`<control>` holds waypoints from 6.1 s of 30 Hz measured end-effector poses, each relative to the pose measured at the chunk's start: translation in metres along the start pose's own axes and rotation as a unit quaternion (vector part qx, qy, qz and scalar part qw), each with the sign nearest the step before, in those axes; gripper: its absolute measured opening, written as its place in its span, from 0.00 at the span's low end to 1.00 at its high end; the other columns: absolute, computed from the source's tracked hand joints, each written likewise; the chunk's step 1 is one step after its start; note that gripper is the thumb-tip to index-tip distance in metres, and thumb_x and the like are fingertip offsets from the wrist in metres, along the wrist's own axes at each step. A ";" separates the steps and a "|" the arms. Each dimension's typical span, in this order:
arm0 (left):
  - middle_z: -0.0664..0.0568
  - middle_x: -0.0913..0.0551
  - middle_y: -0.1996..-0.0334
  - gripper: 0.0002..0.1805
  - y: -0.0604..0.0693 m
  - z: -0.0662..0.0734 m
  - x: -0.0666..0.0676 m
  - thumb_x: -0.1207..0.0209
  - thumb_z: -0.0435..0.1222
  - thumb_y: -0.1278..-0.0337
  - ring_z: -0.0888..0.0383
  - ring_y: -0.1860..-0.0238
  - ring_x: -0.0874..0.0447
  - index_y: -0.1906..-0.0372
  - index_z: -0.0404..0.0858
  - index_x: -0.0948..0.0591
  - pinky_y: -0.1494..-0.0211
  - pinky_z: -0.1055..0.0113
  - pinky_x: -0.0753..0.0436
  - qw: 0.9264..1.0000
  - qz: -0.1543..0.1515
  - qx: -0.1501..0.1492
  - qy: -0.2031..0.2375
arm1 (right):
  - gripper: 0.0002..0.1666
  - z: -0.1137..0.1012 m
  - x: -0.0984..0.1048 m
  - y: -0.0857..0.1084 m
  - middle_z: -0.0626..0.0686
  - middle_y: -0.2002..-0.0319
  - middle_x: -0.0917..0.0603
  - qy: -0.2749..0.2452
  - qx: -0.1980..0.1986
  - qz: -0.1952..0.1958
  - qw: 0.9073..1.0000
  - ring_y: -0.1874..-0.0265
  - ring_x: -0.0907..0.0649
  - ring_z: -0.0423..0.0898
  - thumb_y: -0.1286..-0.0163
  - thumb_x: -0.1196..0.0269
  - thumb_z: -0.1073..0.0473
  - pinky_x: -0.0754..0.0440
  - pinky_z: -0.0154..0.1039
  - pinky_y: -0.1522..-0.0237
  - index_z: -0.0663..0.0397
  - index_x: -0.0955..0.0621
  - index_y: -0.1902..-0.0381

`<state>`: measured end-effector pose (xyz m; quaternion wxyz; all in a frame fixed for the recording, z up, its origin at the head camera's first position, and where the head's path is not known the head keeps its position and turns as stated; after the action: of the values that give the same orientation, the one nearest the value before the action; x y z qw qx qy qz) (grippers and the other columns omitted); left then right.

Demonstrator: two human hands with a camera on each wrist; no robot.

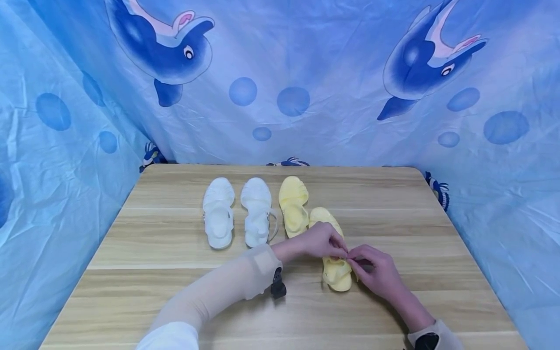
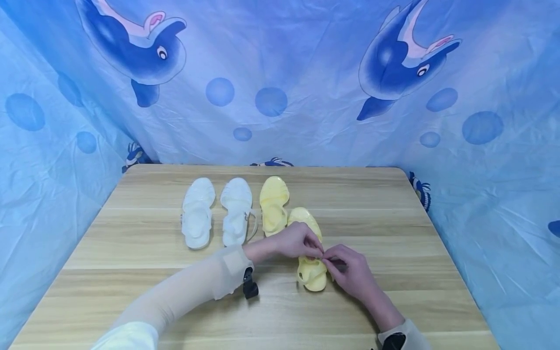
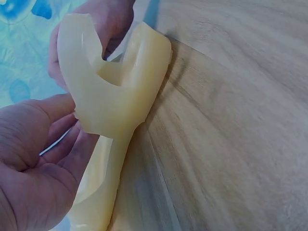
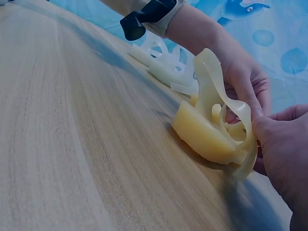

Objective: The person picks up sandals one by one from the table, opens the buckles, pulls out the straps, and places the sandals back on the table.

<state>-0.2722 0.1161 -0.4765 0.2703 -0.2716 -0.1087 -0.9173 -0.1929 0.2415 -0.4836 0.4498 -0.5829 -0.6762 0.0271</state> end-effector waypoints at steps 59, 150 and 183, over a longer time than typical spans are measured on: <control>0.51 0.05 0.65 0.07 0.001 -0.009 -0.001 0.29 0.37 0.33 0.76 0.71 0.13 0.56 0.39 0.06 0.58 0.82 0.18 1.000 -0.003 0.001 0.017 | 0.18 -0.001 -0.003 0.001 0.47 0.60 0.13 0.029 0.007 -0.027 0.999 0.58 0.13 0.38 0.38 0.27 0.76 0.13 0.23 0.56 0.49 0.15 0.59; 0.49 0.05 0.62 0.07 0.006 -0.019 0.002 0.30 0.35 0.32 0.63 0.67 0.06 0.55 0.37 0.07 0.58 0.77 0.13 0.994 0.028 0.055 0.086 | 0.16 0.011 -0.005 -0.003 0.47 0.62 0.12 -0.038 -0.032 -0.036 0.998 0.61 0.13 0.36 0.35 0.28 0.74 0.14 0.25 0.57 0.46 0.14 0.60; 0.45 0.05 0.61 0.08 0.007 -0.023 0.001 0.30 0.32 0.34 0.55 0.63 0.05 0.54 0.34 0.08 0.56 0.77 0.12 0.989 -0.013 0.093 0.110 | 0.14 0.008 -0.008 -0.006 0.48 0.62 0.13 -0.039 -0.042 -0.053 0.997 0.61 0.14 0.33 0.33 0.28 0.72 0.13 0.26 0.60 0.46 0.15 0.59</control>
<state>-0.2791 0.1019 -0.4947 0.2931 -0.1412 -0.1665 -0.9308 -0.2033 0.2369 -0.4893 0.3990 -0.5629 -0.7238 -0.0025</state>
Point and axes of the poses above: each hand's wrist, its own y-axis away from the middle knuckle, its own x-axis out of the back of the hand, z = x × y, the point moved 8 cm from there along -y, towards the middle knuckle
